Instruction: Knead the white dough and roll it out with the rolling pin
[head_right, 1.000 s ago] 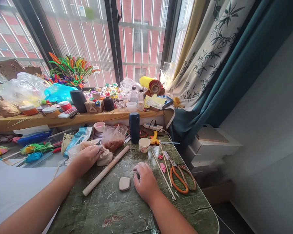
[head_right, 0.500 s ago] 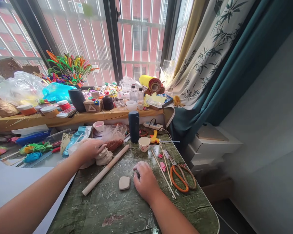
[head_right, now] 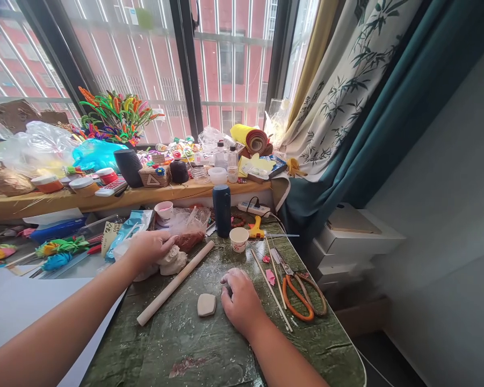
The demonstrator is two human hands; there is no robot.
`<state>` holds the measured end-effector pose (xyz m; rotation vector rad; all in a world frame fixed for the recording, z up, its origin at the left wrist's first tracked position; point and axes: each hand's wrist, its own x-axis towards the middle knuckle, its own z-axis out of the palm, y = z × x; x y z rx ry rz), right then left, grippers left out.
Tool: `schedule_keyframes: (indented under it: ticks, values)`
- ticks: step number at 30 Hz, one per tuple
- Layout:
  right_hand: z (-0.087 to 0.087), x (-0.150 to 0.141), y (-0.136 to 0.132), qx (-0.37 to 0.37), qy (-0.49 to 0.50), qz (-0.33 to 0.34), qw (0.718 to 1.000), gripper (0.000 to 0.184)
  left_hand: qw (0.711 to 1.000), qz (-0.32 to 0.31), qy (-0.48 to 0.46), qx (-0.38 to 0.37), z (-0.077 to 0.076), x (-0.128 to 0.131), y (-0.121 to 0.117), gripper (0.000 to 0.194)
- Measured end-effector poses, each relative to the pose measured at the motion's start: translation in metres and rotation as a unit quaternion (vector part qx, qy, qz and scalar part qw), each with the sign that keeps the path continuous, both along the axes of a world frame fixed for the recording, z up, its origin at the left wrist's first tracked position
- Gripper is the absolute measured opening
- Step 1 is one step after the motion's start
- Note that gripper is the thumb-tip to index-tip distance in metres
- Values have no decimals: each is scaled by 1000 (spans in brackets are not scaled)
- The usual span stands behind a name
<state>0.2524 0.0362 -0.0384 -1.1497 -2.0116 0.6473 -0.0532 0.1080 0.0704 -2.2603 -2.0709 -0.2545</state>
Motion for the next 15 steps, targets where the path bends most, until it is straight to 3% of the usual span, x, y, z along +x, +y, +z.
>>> schedule_keyframes:
  ticks: [8, 12, 15]
  values:
    - [-1, 4, -1, 10, 14, -6, 1000, 24, 997, 36, -63, -15, 3, 9, -2, 40]
    - [18, -3, -11, 23, 81, -21, 996, 35, 993, 29, -110, -4, 16, 22, -21, 45]
    - [44, -33, -17, -110, 226, 1, 968, 46, 965, 30, -262, -9, 18, 42, -42, 44]
